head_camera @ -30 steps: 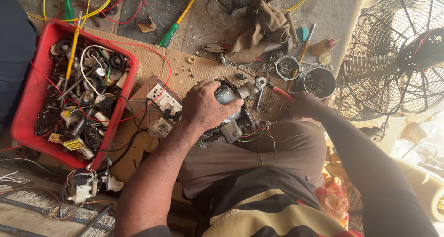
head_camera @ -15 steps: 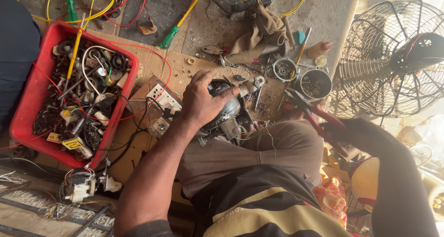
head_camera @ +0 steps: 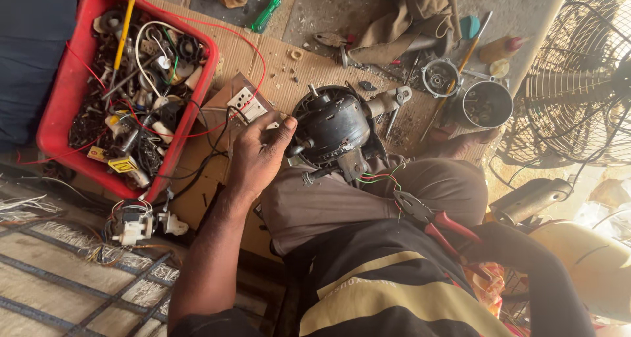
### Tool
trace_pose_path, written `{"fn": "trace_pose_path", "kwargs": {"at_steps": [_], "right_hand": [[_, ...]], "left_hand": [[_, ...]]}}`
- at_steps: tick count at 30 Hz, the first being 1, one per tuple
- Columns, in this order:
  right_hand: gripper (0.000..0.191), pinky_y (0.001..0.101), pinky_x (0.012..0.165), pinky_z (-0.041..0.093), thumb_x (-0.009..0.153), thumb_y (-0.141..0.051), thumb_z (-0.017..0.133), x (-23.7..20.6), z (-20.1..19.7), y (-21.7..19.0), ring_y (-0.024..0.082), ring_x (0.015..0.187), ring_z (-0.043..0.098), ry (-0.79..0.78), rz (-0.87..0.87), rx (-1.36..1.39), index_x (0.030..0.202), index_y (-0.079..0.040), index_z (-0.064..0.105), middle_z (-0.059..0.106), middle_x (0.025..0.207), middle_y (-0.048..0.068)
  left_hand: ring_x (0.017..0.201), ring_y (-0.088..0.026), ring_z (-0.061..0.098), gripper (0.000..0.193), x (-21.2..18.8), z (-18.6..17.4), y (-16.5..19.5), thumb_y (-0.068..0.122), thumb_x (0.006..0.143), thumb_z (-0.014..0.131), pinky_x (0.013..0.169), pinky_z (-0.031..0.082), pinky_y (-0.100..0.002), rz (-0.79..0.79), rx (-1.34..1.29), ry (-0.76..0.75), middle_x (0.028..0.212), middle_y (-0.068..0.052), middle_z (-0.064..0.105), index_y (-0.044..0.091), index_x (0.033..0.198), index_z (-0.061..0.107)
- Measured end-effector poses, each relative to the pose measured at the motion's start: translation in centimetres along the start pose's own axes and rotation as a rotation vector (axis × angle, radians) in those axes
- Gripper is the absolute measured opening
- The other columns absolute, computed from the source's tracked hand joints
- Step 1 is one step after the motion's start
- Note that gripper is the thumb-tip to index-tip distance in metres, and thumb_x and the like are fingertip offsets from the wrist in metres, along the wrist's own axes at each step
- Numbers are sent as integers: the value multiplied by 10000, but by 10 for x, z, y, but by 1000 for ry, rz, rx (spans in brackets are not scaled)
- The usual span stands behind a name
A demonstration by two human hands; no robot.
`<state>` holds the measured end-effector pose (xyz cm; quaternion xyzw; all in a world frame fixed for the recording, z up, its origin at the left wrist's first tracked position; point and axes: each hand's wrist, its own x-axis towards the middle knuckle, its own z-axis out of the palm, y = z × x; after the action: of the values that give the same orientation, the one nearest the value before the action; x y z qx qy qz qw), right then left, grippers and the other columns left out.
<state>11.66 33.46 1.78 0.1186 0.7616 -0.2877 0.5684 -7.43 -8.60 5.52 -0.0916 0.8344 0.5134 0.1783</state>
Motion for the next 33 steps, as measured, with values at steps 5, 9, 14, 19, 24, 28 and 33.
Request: {"fn": "trace_pose_path", "kwargs": {"at_steps": [5, 9, 14, 19, 24, 28, 33], "right_hand": [[307, 345, 791, 584, 846, -161, 682, -3, -11, 21, 180, 885, 769, 36, -107, 421, 1097, -64, 831, 788, 993, 52], [369, 341, 965, 496, 939, -102, 534, -15, -64, 18, 215, 1110, 693, 473, -570, 339, 1246, 17, 702, 741, 1214, 129], [350, 321, 916, 548, 1038, -189, 629, 6, -115, -70, 227, 1066, 702, 691, -319, 628, 1303, 34, 678, 721, 1160, 197], [560, 462, 957, 574, 966, -224, 583, 40, -116, -177, 285, 1133, 696, 327, -412, 1180, 1480, -66, 429, 671, 1249, 107], [430, 445, 984, 557, 1023, -286, 551, 54, -110, -207, 269, 1126, 690, 60, -559, 1467, 1361, -23, 514, 674, 1253, 113], [332, 404, 936, 544, 1101, -312, 516, 49, -101, -203, 250, 1022, 669, 0, -652, 1486, 1255, -29, 593, 680, 1162, 126], [264, 382, 879, 540, 1085, -277, 501, 37, -98, -188, 229, 986, 686, 18, -666, 1511, 1186, -52, 596, 689, 1111, 106]], "left_hand": [[848, -84, 708, 516, -10, 3, -10, 470, 983, 725, 752, 559, -264, 92, 60, 77, 900, -14, 752, -35, 1085, 769], [546, -115, 611, 481, -5, 2, -7, 456, 936, 733, 480, 489, -271, -230, -111, -6, 703, -69, 658, -21, 990, 748], [488, -120, 609, 367, -2, 11, -4, 430, 889, 734, 408, 495, -264, -548, -512, -43, 663, -32, 655, 64, 923, 730], [495, -164, 622, 303, -2, 31, -13, 322, 885, 792, 431, 519, -303, -668, -808, 34, 679, -83, 658, 44, 874, 672], [561, -173, 649, 140, 3, 51, -27, 171, 899, 723, 493, 565, -308, -677, -1064, 102, 771, -84, 683, 38, 904, 680], [563, -213, 655, 131, 1, 61, -25, 107, 923, 655, 500, 586, -328, -660, -1128, 168, 777, -127, 674, -19, 906, 624], [553, -186, 632, 133, -20, 64, -8, 71, 912, 671, 464, 525, -255, -658, -1016, 163, 773, -151, 688, -60, 928, 661]]}}
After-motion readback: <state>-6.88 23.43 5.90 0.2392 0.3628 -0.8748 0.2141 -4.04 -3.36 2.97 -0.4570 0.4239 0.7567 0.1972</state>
